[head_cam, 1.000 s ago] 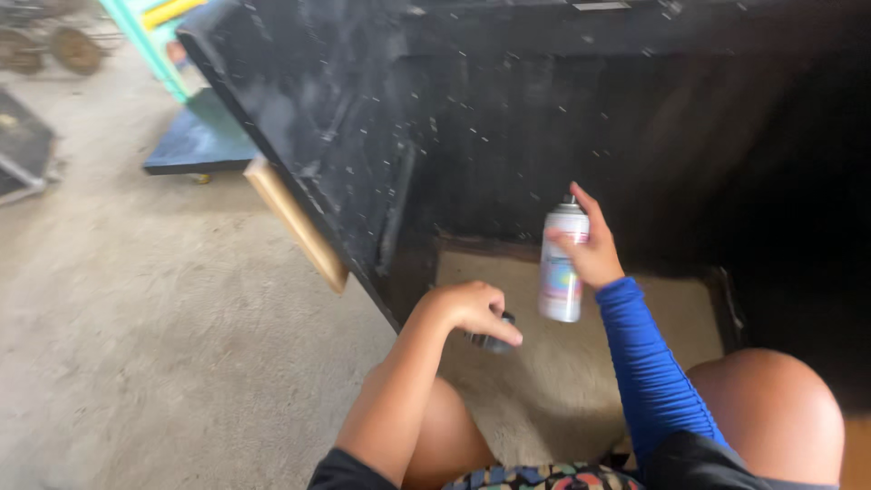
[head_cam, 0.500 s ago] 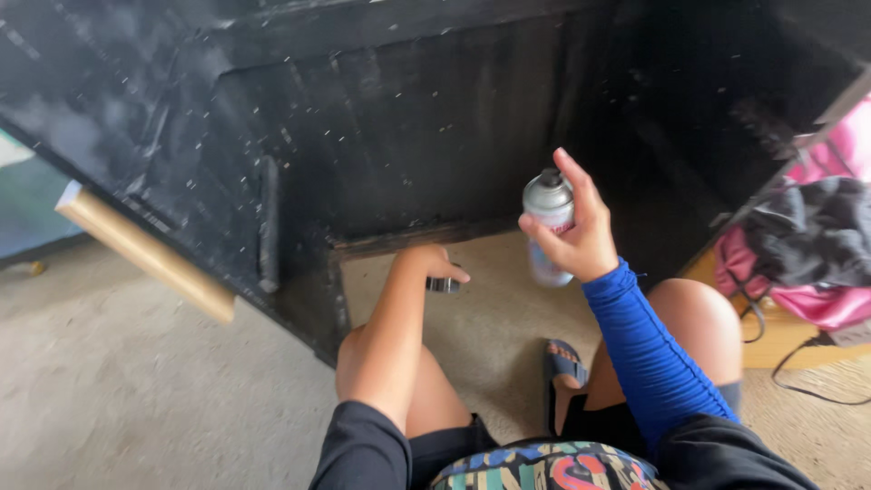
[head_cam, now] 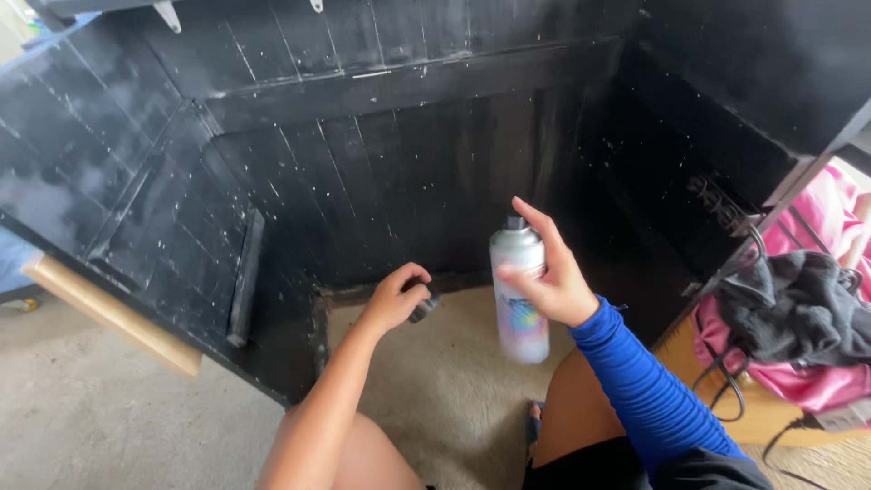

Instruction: The person sits on the floor and wipes the interior panels of a black wooden furniture piece with a cloth, then sprays the interior surfaces with an aerosol spray can, directing the spray across the panels.

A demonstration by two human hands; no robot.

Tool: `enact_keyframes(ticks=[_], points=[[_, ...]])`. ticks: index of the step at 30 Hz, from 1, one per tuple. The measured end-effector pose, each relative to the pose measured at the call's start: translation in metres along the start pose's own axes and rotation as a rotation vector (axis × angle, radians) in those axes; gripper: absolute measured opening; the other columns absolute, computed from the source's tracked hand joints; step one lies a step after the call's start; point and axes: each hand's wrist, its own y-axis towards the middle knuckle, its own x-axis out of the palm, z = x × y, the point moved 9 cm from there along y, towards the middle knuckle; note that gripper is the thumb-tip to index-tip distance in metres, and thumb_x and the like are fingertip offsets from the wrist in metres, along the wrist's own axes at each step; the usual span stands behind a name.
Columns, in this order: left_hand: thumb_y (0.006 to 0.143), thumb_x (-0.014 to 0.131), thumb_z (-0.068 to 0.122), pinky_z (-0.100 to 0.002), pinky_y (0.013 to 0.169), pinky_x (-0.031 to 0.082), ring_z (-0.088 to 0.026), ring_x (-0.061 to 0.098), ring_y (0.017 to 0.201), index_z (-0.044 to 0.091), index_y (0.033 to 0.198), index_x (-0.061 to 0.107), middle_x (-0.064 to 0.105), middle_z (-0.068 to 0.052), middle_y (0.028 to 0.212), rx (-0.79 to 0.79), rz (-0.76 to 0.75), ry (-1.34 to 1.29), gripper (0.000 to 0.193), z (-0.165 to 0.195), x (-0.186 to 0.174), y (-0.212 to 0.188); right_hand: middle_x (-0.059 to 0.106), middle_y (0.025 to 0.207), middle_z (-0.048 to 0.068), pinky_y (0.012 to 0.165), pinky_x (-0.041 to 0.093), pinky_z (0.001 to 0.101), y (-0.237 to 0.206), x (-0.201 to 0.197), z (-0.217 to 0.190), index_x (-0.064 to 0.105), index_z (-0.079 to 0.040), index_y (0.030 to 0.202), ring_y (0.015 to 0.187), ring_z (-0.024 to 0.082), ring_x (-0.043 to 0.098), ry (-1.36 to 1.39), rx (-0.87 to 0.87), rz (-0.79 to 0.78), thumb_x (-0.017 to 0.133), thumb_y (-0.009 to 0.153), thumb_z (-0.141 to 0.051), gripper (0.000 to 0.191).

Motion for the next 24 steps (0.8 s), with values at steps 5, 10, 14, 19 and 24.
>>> enact_keyframes(ticks=[5,10,14,19,24], points=[[0.092,0.067,0.023,-0.033,0.06,0.044,-0.016,0.06,0.07,0.005,0.087,0.073,0.068,-0.004,0.078,-0.295,-0.049,-0.416,0.02,-0.019,-0.008,0.028,0.059,0.129,0.023,0.095,0.053,0.0436,0.056,0.002,0.002,0.027,-0.012,0.165,0.109,0.032,0.068,0.16,-0.175,-0.066,0.073,0.092,-0.013,0.086],[0.083,0.077,0.022,-0.028,0.072,0.055,-0.012,0.07,0.079,0.006,0.093,0.078,0.077,-0.005,0.087,-0.146,-0.221,-0.259,0.02,-0.013,0.002,0.04,0.064,0.113,0.019,0.083,0.06,0.0423,0.088,0.023,0.081,0.03,-0.012,0.164,0.09,0.028,0.071,0.508,0.18,-0.031,0.07,0.094,-0.018,0.082],[0.073,0.083,0.049,-0.033,0.077,0.058,-0.019,0.073,0.086,0.004,0.105,0.075,0.078,-0.008,0.094,-0.041,-0.451,0.188,0.056,-0.027,0.023,0.036,0.052,0.139,0.016,0.103,0.046,0.0371,0.084,0.065,0.102,0.031,-0.008,0.162,0.12,0.024,0.056,0.25,0.126,-0.138,0.075,0.089,-0.014,0.085],[0.059,0.079,0.072,-0.036,0.08,0.059,-0.025,0.074,0.092,0.005,0.12,0.069,0.078,-0.01,0.105,-0.065,-0.733,0.425,0.091,-0.052,0.044,0.026,0.047,0.155,0.012,0.114,0.036,0.0352,0.081,0.079,0.118,0.041,-0.004,0.154,0.14,0.022,0.046,0.119,0.067,-0.172,0.072,0.088,-0.012,0.073],[0.05,0.082,0.074,-0.04,0.083,0.058,-0.029,0.073,0.097,0.004,0.118,0.07,0.075,-0.012,0.108,-0.04,-0.627,0.595,0.099,-0.065,0.037,0.036,0.046,0.154,0.012,0.113,0.035,0.0356,0.086,0.077,0.139,0.039,-0.002,0.152,0.14,0.022,0.044,0.032,0.034,-0.222,0.072,0.086,-0.013,0.075]])
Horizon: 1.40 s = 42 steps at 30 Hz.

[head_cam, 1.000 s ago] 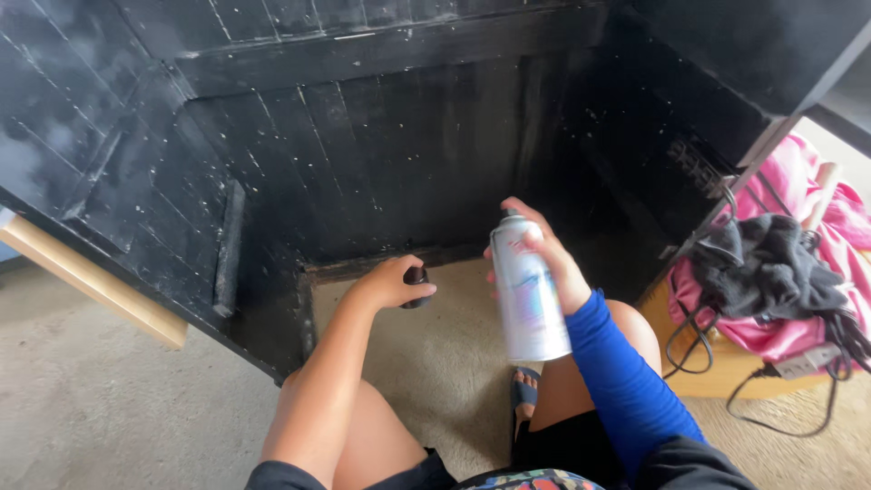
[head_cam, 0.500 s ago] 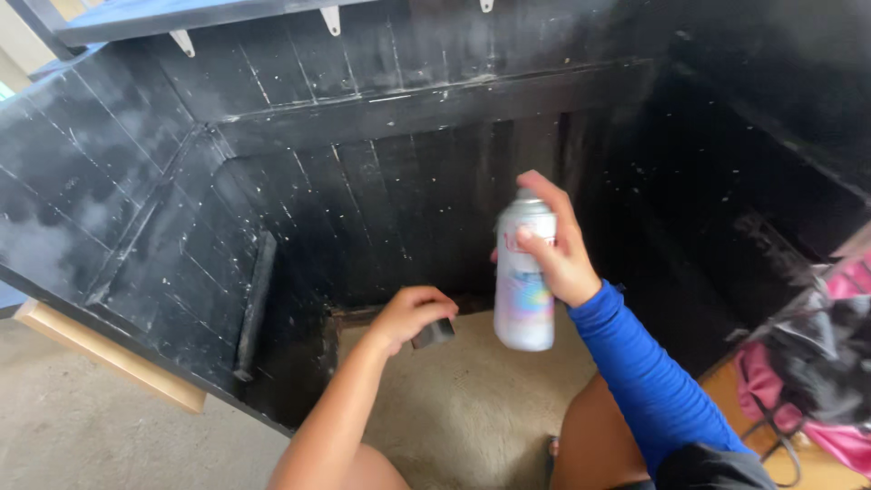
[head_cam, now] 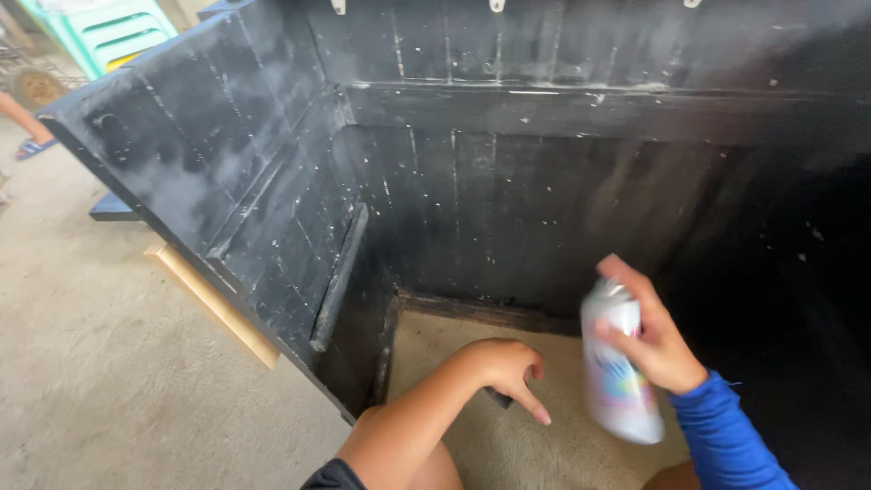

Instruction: The person sits on the floor and wipes the interior panels of a black wooden furniture piece with a cloth, then sprays the interior surfaces with an aerosol spray can, directing the spray across the panels.

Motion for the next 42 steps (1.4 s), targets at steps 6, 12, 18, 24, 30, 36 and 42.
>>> enact_keyframes(ticks=[6,12,18,24,30,36,42], points=[[0.051,0.079,0.076,-0.04,0.085,0.058,-0.029,0.074,0.098,0.004,0.118,0.071,0.077,-0.013,0.107,0.015,0.043,-0.001,0.099,-0.012,0.002,-0.006,0.052,0.152,0.015,0.118,0.035,0.0383,-0.001,0.003,-0.011,0.047,-0.002,0.149,0.143,0.025,0.048,-0.101,-0.127,-0.021,0.07,0.081,-0.008,0.072],[0.048,0.078,0.079,-0.04,0.084,0.059,-0.029,0.074,0.099,0.004,0.117,0.071,0.075,-0.013,0.11,-0.026,0.033,-0.053,0.101,-0.015,-0.003,-0.017,0.052,0.144,0.012,0.106,0.045,0.0321,-0.002,-0.012,-0.007,0.041,-0.003,0.155,0.123,0.016,0.055,0.002,-0.009,0.2,0.07,0.087,-0.01,0.074],[0.05,0.06,0.094,-0.038,0.086,0.059,-0.026,0.075,0.099,0.008,0.115,0.077,0.078,-0.011,0.104,0.082,-0.036,-0.315,0.11,0.005,0.004,-0.021,0.066,0.125,0.012,0.1,0.047,0.0346,0.0,0.028,0.01,0.048,-0.007,0.154,0.113,0.019,0.061,0.036,0.255,-0.062,0.076,0.081,-0.009,0.078],[0.055,0.064,0.092,-0.042,0.082,0.061,-0.03,0.077,0.095,0.001,0.116,0.071,0.078,-0.017,0.099,0.16,-0.093,-0.582,0.11,0.006,0.009,-0.005,0.066,0.117,0.012,0.092,0.054,0.0341,0.064,0.04,-0.032,0.045,-0.008,0.151,0.106,0.018,0.065,-0.217,0.08,0.161,0.078,0.084,-0.023,0.076],[0.064,0.074,0.083,-0.04,0.083,0.058,-0.029,0.072,0.094,-0.001,0.112,0.073,0.074,-0.016,0.1,0.057,0.175,0.068,0.097,-0.026,-0.015,0.006,0.055,0.121,0.023,0.091,0.056,0.0473,0.191,0.092,-0.103,0.05,-0.009,0.151,0.104,0.042,0.061,-0.762,-0.452,0.166,0.092,0.077,-0.029,0.087],[0.061,0.067,0.076,-0.041,0.059,0.06,-0.025,0.073,0.078,0.007,0.092,0.075,0.079,-0.011,0.081,0.058,0.102,-0.082,0.077,-0.026,-0.005,0.001,0.052,0.125,0.025,0.087,0.057,0.0513,0.315,0.117,-0.125,0.053,-0.02,0.153,0.098,0.047,0.066,-0.903,-0.485,0.224,0.09,0.085,-0.023,0.078],[0.067,0.066,0.075,-0.043,0.067,0.062,-0.025,0.078,0.086,0.004,0.1,0.077,0.08,-0.011,0.093,0.027,0.053,-0.021,0.079,-0.047,-0.01,-0.014,0.053,0.129,0.024,0.089,0.059,0.0509,0.34,0.137,-0.124,0.056,-0.017,0.141,0.101,0.046,0.068,-0.9,-0.569,0.257,0.085,0.086,-0.017,0.063]])
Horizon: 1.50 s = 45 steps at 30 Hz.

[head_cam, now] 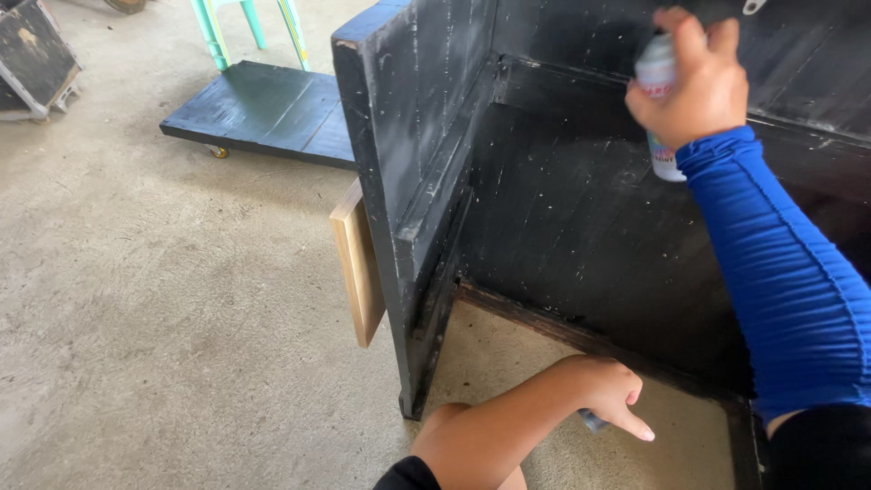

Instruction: The person sits on the floor and wipes the interior panels of a black wooden furniture piece with a cloth, then sprays the interior surfaces with an aerosol spray can, directing the spray across the panels.

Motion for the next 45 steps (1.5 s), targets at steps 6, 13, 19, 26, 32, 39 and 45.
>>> enact_keyframes(ticks=[6,13,19,26,32,39,45], points=[[0.065,0.07,0.073,-0.044,0.074,0.06,-0.027,0.074,0.096,0.006,0.114,0.072,0.077,-0.012,0.104,0.004,0.113,-0.071,0.083,-0.013,-0.013,-0.022,0.055,0.128,0.022,0.087,0.058,0.0498,0.011,0.014,0.004,0.058,-0.017,0.134,0.097,0.043,0.067,-0.088,0.03,-0.042,0.081,0.085,-0.02,0.054],[0.064,0.072,0.073,-0.044,0.074,0.06,-0.026,0.073,0.097,0.006,0.115,0.071,0.076,-0.011,0.105,-0.007,0.108,-0.077,0.084,-0.01,-0.015,-0.031,0.058,0.118,0.026,0.069,0.057,0.0496,0.016,0.032,-0.021,0.066,-0.016,0.131,0.083,0.043,0.068,-0.217,-0.152,-0.123,0.086,0.076,-0.025,0.06],[0.064,0.07,0.073,-0.043,0.071,0.061,-0.025,0.076,0.09,0.007,0.105,0.074,0.079,-0.01,0.097,-0.016,0.074,-0.069,0.078,-0.008,-0.011,-0.033,0.064,0.104,0.017,0.077,0.058,0.0498,0.035,0.021,-0.024,0.062,-0.014,0.12,0.087,0.04,0.069,-0.24,-0.097,-0.103,0.081,0.087,-0.027,0.04],[0.063,0.072,0.072,-0.043,0.071,0.06,-0.024,0.074,0.089,0.008,0.104,0.073,0.077,-0.009,0.096,-0.008,0.102,-0.086,0.076,-0.009,-0.014,-0.034,0.063,0.112,0.024,0.07,0.057,0.0487,0.043,0.031,-0.051,0.061,-0.016,0.132,0.083,0.04,0.069,-0.23,-0.195,-0.08,0.083,0.084,-0.027,0.054],[0.062,0.074,0.071,-0.044,0.072,0.06,-0.025,0.073,0.093,0.009,0.11,0.071,0.075,-0.009,0.101,-0.019,0.097,-0.082,0.078,-0.014,-0.014,-0.032,0.063,0.118,0.023,0.074,0.056,0.0502,0.06,0.053,-0.055,0.06,-0.019,0.135,0.089,0.042,0.069,-0.147,-0.239,-0.15,0.083,0.081,-0.026,0.06],[0.063,0.075,0.07,-0.043,0.076,0.06,-0.025,0.073,0.097,0.009,0.113,0.072,0.076,-0.01,0.105,-0.03,0.087,-0.074,0.079,-0.013,-0.014,-0.032,0.064,0.117,0.022,0.072,0.057,0.0506,0.075,0.067,-0.071,0.062,-0.023,0.139,0.085,0.042,0.069,-0.159,-0.249,-0.196,0.082,0.081,-0.029,0.061],[0.062,0.076,0.07,-0.043,0.076,0.06,-0.025,0.073,0.098,0.009,0.112,0.072,0.075,-0.009,0.107,-0.026,0.098,-0.07,0.079,-0.008,-0.017,-0.037,0.06,0.119,0.026,0.08,0.056,0.0545,0.057,0.062,-0.075,0.054,-0.027,0.15,0.092,0.047,0.067,0.039,-0.228,-0.36,0.083,0.075,-0.032,0.081]])
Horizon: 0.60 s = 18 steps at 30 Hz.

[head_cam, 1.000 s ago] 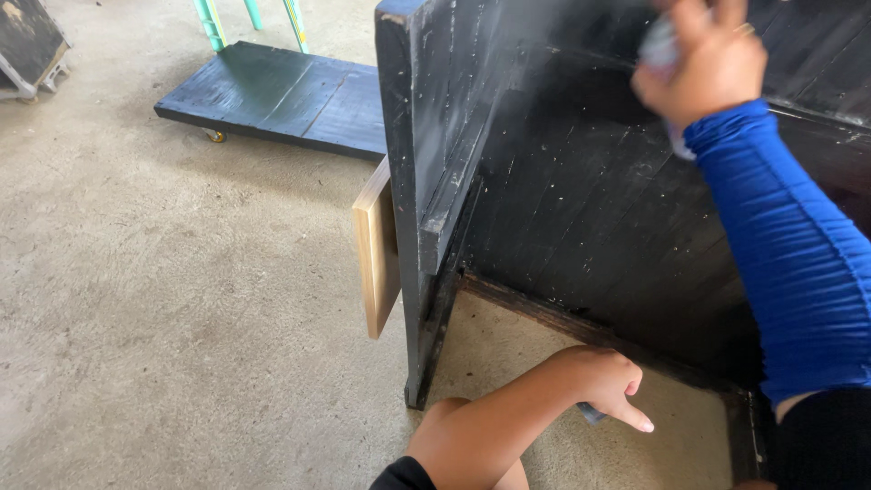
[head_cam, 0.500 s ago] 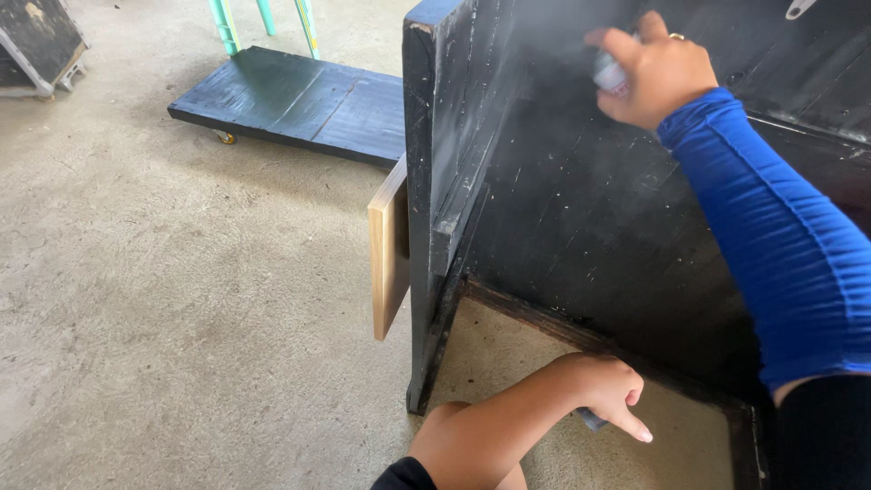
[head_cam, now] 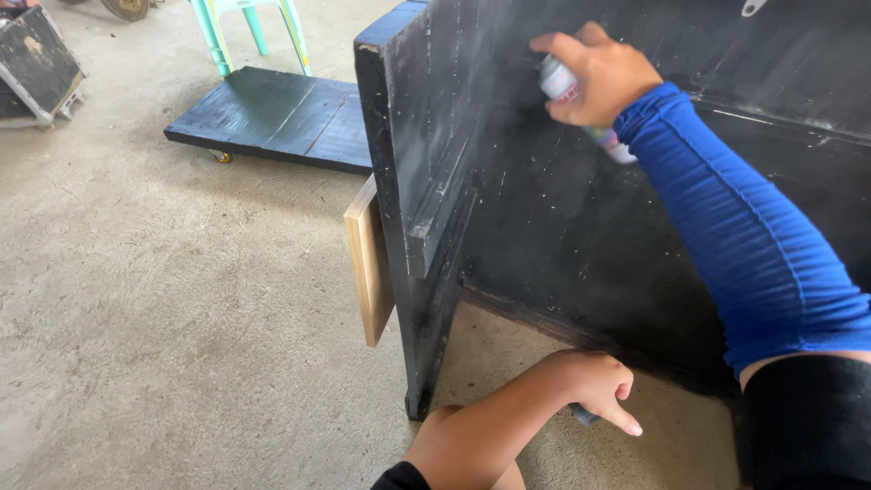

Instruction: The person sits on the floor and wipes the interior panels of a black wooden furniture piece with a cloth, then sprays the interior surfaces with an aerosol spray can, directing the spray across the panels.

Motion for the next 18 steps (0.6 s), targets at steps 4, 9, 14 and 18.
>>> enact_keyframes(ticks=[4,9,14,18], points=[[0.061,0.077,0.068,-0.043,0.076,0.06,-0.025,0.073,0.098,0.009,0.112,0.071,0.075,-0.008,0.106,-0.031,-0.014,-0.003,0.077,0.003,0.003,0.001,0.058,0.127,0.028,0.082,0.056,0.0545,-0.032,-0.017,0.024,0.052,-0.025,0.152,0.095,0.048,0.067,0.001,0.138,0.147,0.084,0.081,-0.03,0.078],[0.06,0.078,0.067,-0.043,0.076,0.059,-0.024,0.072,0.098,0.009,0.108,0.073,0.075,-0.008,0.105,-0.015,0.006,0.014,0.075,0.01,0.004,0.005,0.057,0.127,0.029,0.084,0.057,0.0538,-0.064,-0.031,0.06,0.058,-0.024,0.147,0.096,0.048,0.067,-0.015,0.194,0.141,0.086,0.078,-0.026,0.074],[0.061,0.078,0.066,-0.044,0.075,0.059,-0.024,0.072,0.097,0.01,0.11,0.072,0.074,-0.007,0.106,-0.019,-0.018,0.025,0.075,0.023,0.008,0.011,0.061,0.125,0.026,0.09,0.058,0.0519,-0.08,-0.058,0.084,0.057,-0.015,0.131,0.1,0.045,0.069,-0.133,0.271,0.214,0.08,0.086,-0.026,0.052],[0.06,0.079,0.066,-0.042,0.075,0.058,-0.023,0.071,0.097,0.01,0.11,0.072,0.074,-0.007,0.106,-0.019,-0.018,0.037,0.075,0.032,0.007,0.011,0.062,0.122,0.028,0.083,0.056,0.0531,-0.087,-0.061,0.073,0.061,-0.018,0.137,0.096,0.047,0.067,-0.07,0.118,0.083,0.086,0.077,-0.024,0.065]])
